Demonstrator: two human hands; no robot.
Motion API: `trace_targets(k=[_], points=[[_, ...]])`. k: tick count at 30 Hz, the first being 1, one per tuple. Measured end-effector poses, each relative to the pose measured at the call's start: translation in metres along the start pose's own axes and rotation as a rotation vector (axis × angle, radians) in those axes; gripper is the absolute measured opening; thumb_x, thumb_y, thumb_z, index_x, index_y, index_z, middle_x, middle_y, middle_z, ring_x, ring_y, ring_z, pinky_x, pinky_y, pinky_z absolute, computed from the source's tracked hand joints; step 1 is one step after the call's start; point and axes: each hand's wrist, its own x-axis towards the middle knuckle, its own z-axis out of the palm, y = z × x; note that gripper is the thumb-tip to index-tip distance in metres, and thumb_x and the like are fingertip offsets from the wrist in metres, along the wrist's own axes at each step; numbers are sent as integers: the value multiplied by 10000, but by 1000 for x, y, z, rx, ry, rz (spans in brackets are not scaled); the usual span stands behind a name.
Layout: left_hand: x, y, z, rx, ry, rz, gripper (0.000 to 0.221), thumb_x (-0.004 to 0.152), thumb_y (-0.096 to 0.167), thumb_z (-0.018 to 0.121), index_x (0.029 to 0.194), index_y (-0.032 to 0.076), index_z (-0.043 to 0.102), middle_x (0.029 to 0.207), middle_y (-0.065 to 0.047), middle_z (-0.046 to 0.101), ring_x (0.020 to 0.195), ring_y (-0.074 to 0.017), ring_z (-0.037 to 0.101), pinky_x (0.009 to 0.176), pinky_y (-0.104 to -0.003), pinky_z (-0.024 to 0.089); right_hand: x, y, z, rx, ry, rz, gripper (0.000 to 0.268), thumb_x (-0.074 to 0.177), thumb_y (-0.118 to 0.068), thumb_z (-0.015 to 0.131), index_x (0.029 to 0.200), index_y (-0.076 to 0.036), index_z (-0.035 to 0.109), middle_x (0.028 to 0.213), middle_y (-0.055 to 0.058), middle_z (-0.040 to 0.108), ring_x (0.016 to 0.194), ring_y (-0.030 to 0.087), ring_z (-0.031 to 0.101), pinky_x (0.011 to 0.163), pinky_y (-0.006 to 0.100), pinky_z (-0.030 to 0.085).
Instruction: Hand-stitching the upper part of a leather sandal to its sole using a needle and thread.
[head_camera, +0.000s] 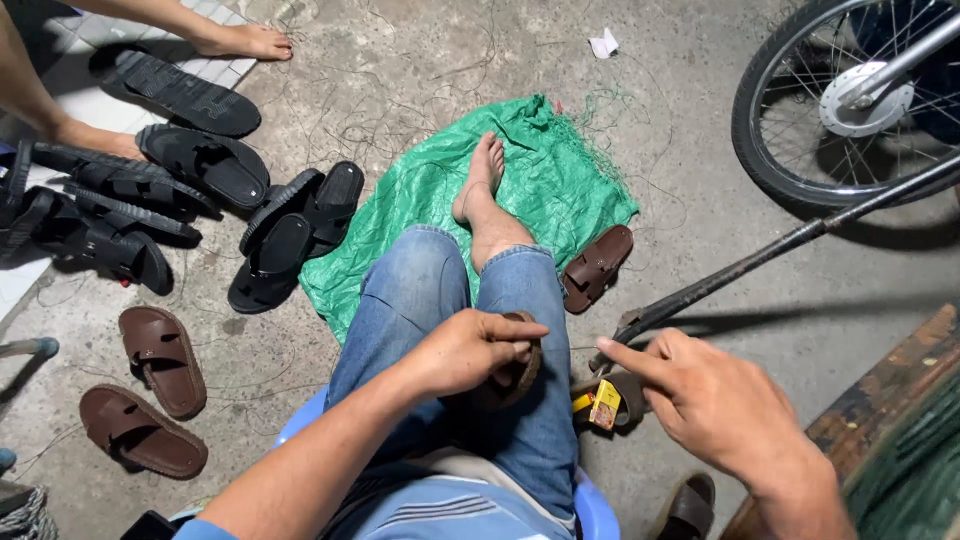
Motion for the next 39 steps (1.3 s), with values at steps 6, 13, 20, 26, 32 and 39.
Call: trace_targets(k=[6,13,20,26,32,39], points=[[-15,-7,-7,-95,5,69,350,853,69,493,1147,176,648,867,13,567,625,-79,522,618,-197,470,27,-23,29,746,345,-69,409,716,-395,654,1119,-334,612,586,-44,571,533,93,469,533,240,386],[-39,5,-13,517,96,208,610,820,312,575,1368,311,308,977,-40,657,876,-265,638,720,-348,464,52,-36,61,1425,566,-471,140,822,-128,618,708,-46,608,804,30,531,703,90,482,615,206,368],[-45,3,-16,218,-8,50,729,775,189,630,1410,273,281,798,69,640,714,-53,549,722,-197,440,55,-46,54,1266,391,-434,214,786,-100,589,946,-88,731,778,44,698,659,91,649,653,195,500],[-31,-11,-23,-457,20,120,495,842,112,596,1304,41,434,713,-116,650,546,-162,625,423,-241,539,60,-51,29,982,559,-382,123,756,-196,662,842,-173,746,735,72,696,712,210,665,695,327,497],[-46,9,-26,305,185,116,311,793,387,564,1016,205,681,983,37,684,870,-87,624,771,-234,450,57,146,1,2510,868,-246,105,714,-163,476,726,-206,571,463,-108,399,396,26,421,355,115,327],[-45,19,-9,471,189,4,458,719,446,640,1115,244,530,1058,40,647,977,-182,609,785,-344,451,40,104,41,914,1451,184,84,901,-123,573,969,-162,544,1063,-5,619,797,115,497,687,237,297]])
